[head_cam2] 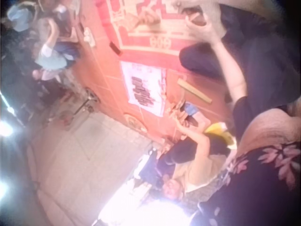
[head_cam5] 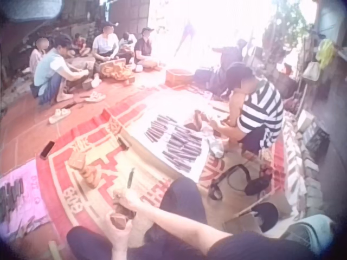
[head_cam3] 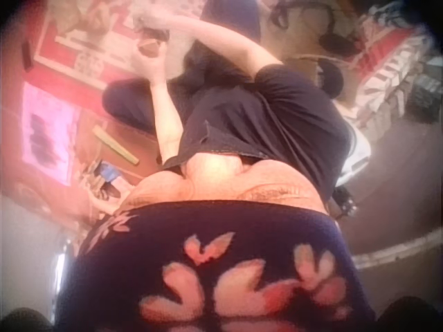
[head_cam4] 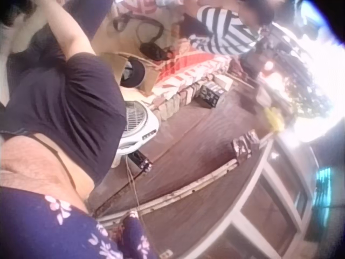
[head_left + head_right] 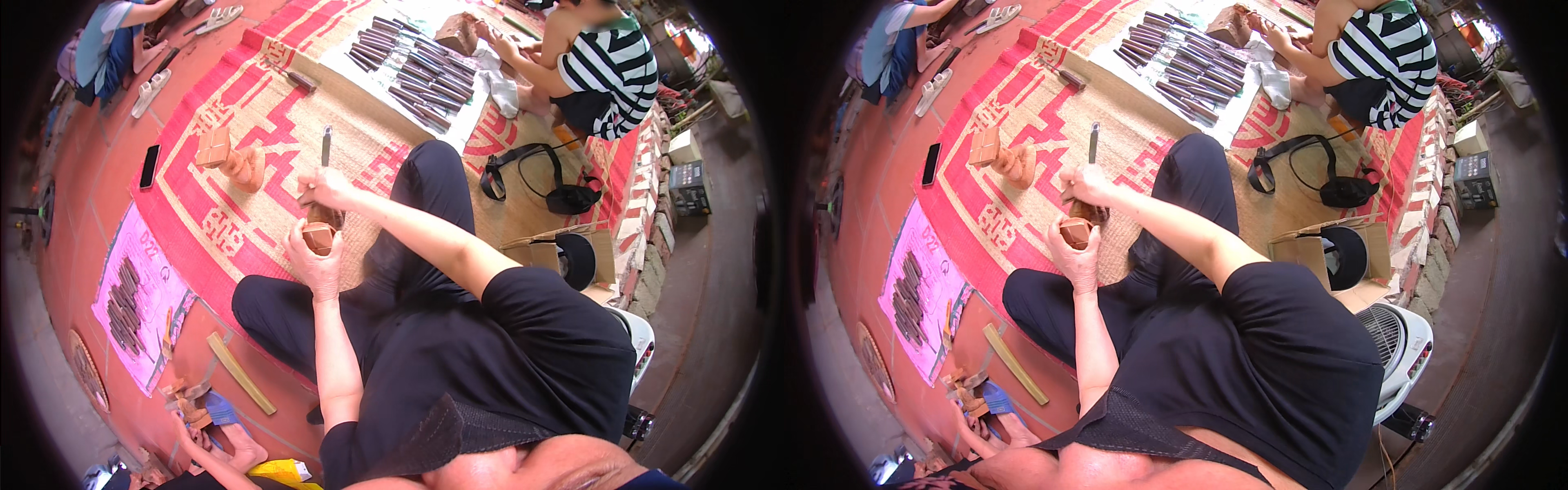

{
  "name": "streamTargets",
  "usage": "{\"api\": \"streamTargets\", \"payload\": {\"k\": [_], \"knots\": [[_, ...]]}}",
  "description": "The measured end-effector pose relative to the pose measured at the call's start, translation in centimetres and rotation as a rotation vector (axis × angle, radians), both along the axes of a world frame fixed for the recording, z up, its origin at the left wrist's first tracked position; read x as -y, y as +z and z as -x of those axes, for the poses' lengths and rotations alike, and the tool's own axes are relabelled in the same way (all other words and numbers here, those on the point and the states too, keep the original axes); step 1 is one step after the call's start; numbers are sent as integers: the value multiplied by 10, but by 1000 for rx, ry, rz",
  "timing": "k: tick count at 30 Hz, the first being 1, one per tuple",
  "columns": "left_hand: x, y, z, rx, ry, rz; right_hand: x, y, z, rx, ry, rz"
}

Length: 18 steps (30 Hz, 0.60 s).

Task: The person sits on a mat and carves a small piece of wood using a knife. They hold the wood in their left hand and carefully shape it with the knife in their right hand. The person rotates the wood to work on different sides.

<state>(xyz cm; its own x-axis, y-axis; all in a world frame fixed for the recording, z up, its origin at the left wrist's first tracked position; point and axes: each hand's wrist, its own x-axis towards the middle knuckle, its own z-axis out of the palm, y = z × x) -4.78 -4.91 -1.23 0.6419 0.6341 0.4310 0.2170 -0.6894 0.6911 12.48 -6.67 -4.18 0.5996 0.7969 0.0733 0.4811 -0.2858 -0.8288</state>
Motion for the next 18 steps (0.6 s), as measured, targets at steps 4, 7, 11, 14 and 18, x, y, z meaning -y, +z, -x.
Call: {"api": "streamTargets", "payload": {"k": [4,7,11,14,18], "knots": [[3,3,0,-10,-15,83,6,-4,20,-47,145,-21],[5,3,2,-38,-46,42,1,-23,-1,131,63,10],[9,7,1,-51,-46,42,5,-12,-12,167,8,88],[3,4,-3,-2,-28,15,8,18,16,-33,91,-63],[2,5,0,-24,-40,48,7,-2,14,-123,175,-22]]}}
